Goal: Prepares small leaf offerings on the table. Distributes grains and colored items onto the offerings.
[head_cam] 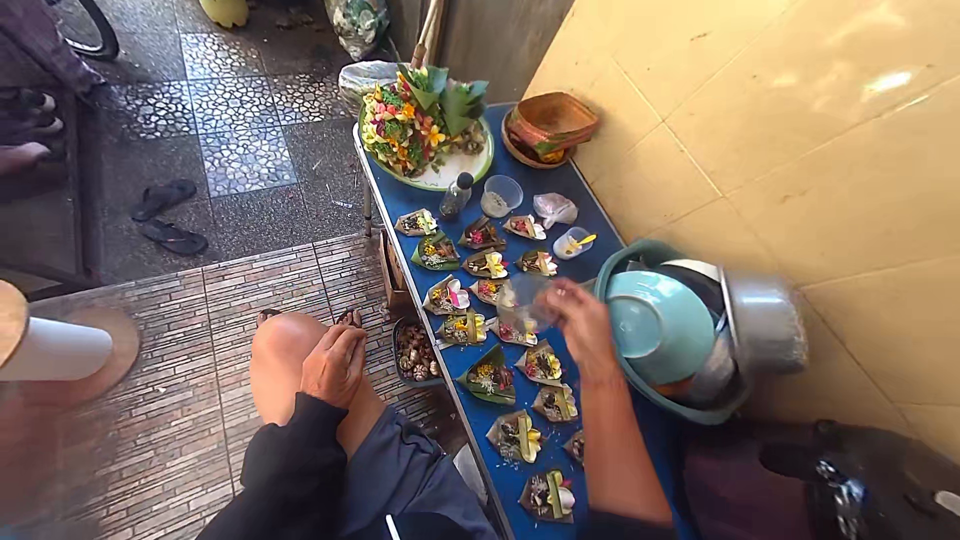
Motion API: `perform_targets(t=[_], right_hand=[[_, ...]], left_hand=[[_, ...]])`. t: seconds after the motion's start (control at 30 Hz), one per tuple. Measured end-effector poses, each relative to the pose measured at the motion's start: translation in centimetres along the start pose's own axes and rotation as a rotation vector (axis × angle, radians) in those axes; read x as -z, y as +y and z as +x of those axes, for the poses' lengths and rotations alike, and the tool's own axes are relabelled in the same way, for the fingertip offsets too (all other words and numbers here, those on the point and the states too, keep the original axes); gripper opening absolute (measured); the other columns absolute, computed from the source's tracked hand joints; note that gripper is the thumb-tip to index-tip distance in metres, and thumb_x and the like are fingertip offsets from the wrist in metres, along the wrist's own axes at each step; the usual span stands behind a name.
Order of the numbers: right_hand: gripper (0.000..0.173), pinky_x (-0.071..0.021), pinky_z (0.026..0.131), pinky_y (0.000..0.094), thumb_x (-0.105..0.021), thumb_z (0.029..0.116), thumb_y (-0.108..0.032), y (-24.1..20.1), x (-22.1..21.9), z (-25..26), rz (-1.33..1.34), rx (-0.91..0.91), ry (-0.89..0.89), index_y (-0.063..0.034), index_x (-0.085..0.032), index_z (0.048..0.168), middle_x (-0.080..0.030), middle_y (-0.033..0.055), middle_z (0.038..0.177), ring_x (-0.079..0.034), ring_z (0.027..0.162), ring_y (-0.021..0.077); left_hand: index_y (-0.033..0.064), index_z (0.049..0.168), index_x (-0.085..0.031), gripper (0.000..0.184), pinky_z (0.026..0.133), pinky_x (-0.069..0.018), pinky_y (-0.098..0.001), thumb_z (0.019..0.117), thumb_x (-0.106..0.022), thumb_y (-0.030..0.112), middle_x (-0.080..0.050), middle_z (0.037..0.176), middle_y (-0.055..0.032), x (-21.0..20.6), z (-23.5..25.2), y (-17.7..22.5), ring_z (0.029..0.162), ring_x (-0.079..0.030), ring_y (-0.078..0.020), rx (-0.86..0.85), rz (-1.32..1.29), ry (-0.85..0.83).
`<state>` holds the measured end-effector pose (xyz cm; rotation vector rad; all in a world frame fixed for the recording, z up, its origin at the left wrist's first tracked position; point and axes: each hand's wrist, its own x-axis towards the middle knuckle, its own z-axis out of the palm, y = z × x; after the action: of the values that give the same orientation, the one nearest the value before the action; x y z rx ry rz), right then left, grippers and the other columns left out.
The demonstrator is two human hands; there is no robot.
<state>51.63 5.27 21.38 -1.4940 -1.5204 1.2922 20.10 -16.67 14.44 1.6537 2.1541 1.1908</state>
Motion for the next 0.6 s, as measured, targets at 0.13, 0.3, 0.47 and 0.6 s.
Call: perform_targets(t=[0.13, 0.3, 0.47, 0.6], right_hand=[[0.035, -0.0569, 0.073, 0.031, -0.065, 0.0975, -0.011, -2.7, -3.0, 14.9, 0.001, 0.132, 0.142, 0.0044, -0.06, 0.128, -0.068, 0.012, 0.104, -0.064, 0.079, 0.0119], [0.026, -0.054, 0.071, 0.0302, -0.068, 0.0936, -0.007, -4.7, -7.6, 25.5, -0.052, 0.05, 0.236, 0.0005, -0.069, 0.118, -0.068, 0.0107, 0.095, -0.063, 0.074, 0.0127], [0.029, -0.0544, 0.085, 0.0424, -0.069, 0.0918, -0.009, -3.4, -9.0, 29.6, -0.275, -0.026, 0.257, -0.0007, -0.071, 0.12, -0.071, 0.0174, 0.11, -0.068, 0.093, 0.024], [0.03, -0.0481, 0.1, 0.0565, -0.072, 0.0894, -0.013, -2.0, -8.1, 29.8, -0.448, -0.067, 0.302, -0.0028, -0.074, 0.118, -0.07, 0.0208, 0.12, -0.064, 0.117, 0.0354]], left_hand=[[0.0012, 0.102, -0.075, 0.022, 0.082, -0.0598, -0.0446, 0.0972, -0.057, 0.013, -0.073, 0.105, -0.0174, -0.1, 0.1, -0.1, 0.095, -0.072, -0.0314, 0.027, 0.069, 0.01], [0.0025, 0.1, -0.076, 0.023, 0.078, -0.0605, -0.0424, 0.0958, -0.056, 0.014, -0.074, 0.101, -0.0147, -0.2, 0.3, -0.7, 0.091, -0.073, -0.0288, 0.056, 0.11, 0.049], [0.0031, 0.098, -0.076, 0.025, 0.077, -0.0604, -0.041, 0.0947, -0.055, 0.015, -0.074, 0.098, -0.0137, 0.0, 0.5, -1.0, 0.09, -0.074, -0.0279, 0.085, 0.163, 0.071], [0.0036, 0.097, -0.076, 0.025, 0.078, -0.0601, -0.0406, 0.0946, -0.054, 0.016, -0.075, 0.1, -0.0133, 0.1, 0.5, -1.2, 0.091, -0.074, -0.0274, 0.11, 0.184, 0.068]])
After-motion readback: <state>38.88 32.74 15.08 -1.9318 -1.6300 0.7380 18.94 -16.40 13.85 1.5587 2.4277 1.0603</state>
